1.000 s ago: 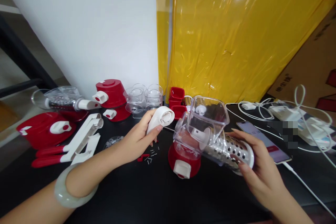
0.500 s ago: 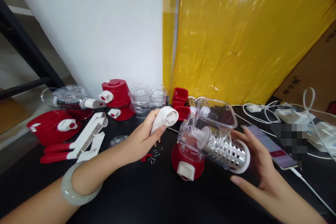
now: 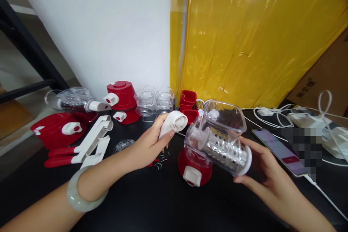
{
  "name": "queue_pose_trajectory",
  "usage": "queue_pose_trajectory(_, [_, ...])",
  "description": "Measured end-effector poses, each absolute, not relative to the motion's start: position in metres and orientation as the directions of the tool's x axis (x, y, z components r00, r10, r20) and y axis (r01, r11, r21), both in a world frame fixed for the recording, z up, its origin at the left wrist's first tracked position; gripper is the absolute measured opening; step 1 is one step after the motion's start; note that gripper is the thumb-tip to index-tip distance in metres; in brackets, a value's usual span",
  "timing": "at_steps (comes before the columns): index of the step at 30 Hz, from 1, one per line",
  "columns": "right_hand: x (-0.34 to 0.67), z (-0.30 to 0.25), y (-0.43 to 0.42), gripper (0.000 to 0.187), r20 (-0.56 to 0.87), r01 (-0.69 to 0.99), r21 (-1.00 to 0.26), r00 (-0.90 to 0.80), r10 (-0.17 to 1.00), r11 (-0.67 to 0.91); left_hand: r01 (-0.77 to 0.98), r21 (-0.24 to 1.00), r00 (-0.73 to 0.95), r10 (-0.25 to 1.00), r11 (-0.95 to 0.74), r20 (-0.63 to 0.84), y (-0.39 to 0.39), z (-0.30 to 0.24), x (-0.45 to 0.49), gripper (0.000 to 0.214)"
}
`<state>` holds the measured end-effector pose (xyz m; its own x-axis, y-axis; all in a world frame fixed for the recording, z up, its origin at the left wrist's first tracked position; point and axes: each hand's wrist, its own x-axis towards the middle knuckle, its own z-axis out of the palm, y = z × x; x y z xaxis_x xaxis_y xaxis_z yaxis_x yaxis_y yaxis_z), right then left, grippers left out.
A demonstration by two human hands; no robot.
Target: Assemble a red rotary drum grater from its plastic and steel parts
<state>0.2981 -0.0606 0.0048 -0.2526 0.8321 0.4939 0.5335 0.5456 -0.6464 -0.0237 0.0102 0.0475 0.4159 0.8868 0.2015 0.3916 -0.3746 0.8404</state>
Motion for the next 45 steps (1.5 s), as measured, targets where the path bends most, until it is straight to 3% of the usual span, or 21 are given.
queue_pose_trajectory(3, [0.298, 0.004, -0.056, 0.095, 0.532, 0.518, -0.626, -0.263, 0.805, 0.583, 0.382, 0.847, 0.425, 0.884, -0.371, 0.195, 0.010, 0.048, -0.023, 0.043])
queue_pose_trajectory(7, [0.305, 0.011, -0.045, 0.089, 0.522, 0.635, -0.446, -0.388, 0.759, 0.631, 0.390, 0.847, 0.420, 0.888, -0.363, 0.187, 0.011, 0.048, -0.023, 0.043])
queue_pose_trajectory(12, [0.309, 0.027, -0.030, 0.103, 0.523, 0.595, -0.290, -0.558, 0.644, 0.750, 0.373, 0.855, 0.429, 0.884, -0.360, 0.186, 0.011, 0.049, -0.023, 0.043])
queue_pose_trajectory(17, [0.318, 0.028, -0.018, 0.101, 0.541, 0.574, -0.089, -0.658, 0.524, 0.814, 0.375, 0.859, 0.431, 0.886, -0.348, 0.171, 0.010, 0.050, -0.022, 0.043])
queue_pose_trajectory(23, [0.338, 0.017, -0.013, 0.052, 0.754, 0.615, 0.088, -0.555, 0.351, 0.783, 0.377, 0.856, 0.418, 0.889, -0.355, 0.185, 0.011, 0.052, -0.022, 0.042])
queue_pose_trajectory(28, [0.328, 0.033, -0.018, 0.032, 0.709, 0.586, 0.258, -0.655, 0.262, 0.768, 0.394, 0.853, 0.403, 0.898, -0.343, 0.175, 0.012, 0.051, -0.023, 0.045])
queue_pose_trajectory(34, [0.318, 0.029, -0.024, 0.013, 0.622, 0.768, 0.263, -0.598, 0.505, 0.585, 0.382, 0.865, 0.403, 0.901, -0.326, 0.161, 0.013, 0.050, -0.023, 0.044])
queue_pose_trajectory(39, [0.309, 0.047, -0.031, 0.012, 0.602, 0.711, 0.356, -0.671, 0.434, 0.607, 0.355, 0.874, 0.415, 0.894, -0.331, 0.170, 0.012, 0.049, -0.023, 0.045])
queue_pose_trajectory(45, [0.292, 0.069, -0.038, 0.018, 0.604, 0.707, 0.326, -0.667, 0.437, 0.628, 0.327, 0.878, 0.426, 0.884, -0.351, 0.194, 0.011, 0.048, -0.021, 0.044])
